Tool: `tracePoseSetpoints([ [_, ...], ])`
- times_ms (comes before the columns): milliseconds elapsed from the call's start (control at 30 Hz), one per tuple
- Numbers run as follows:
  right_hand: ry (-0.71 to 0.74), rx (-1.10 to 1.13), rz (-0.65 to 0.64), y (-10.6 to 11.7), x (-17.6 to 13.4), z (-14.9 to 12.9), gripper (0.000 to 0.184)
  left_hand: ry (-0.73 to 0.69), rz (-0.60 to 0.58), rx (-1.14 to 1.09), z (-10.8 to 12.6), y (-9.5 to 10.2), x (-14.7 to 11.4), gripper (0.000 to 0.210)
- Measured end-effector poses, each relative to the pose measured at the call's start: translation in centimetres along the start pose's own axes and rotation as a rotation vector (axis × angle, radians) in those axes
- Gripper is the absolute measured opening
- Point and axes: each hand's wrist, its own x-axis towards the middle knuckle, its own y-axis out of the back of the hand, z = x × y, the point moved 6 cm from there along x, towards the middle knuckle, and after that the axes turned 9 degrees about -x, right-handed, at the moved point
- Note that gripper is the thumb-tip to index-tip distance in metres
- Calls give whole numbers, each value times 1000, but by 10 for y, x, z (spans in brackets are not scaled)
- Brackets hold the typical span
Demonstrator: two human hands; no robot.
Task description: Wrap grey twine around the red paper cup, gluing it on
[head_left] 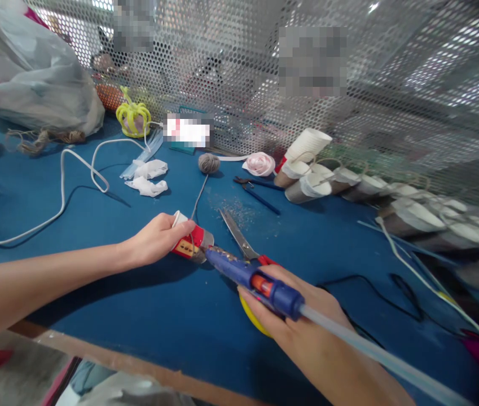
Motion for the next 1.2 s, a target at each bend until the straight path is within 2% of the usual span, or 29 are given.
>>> tracePoseSetpoints([
  [100, -37, 35, -56, 2, 5, 5, 14, -32, -44, 1, 0, -3, -2, 43],
  [300, -49, 75, -47, -4, 4, 26, 34, -95, -73, 133, 0, -3, -7, 43],
  [367, -79, 115, -120, -9, 5, 30, 38, -110, -91, 176, -1, -3, -7, 44],
  [533, -398, 389, -401, -19, 12, 34, 45, -167, -150, 219, -2, -3, -9, 43],
  [600, -455, 433, -455, -19, 14, 34, 44, -184, -167, 218, -1, -4, -10, 42],
  [900, -447, 471, -478, -20, 10, 39, 42, -229, -187, 301, 6, -7, -11, 39],
  [1200, -476, 458, -509, -20, 12, 39, 43, -291, -204, 259, 8, -8, -12, 37],
])
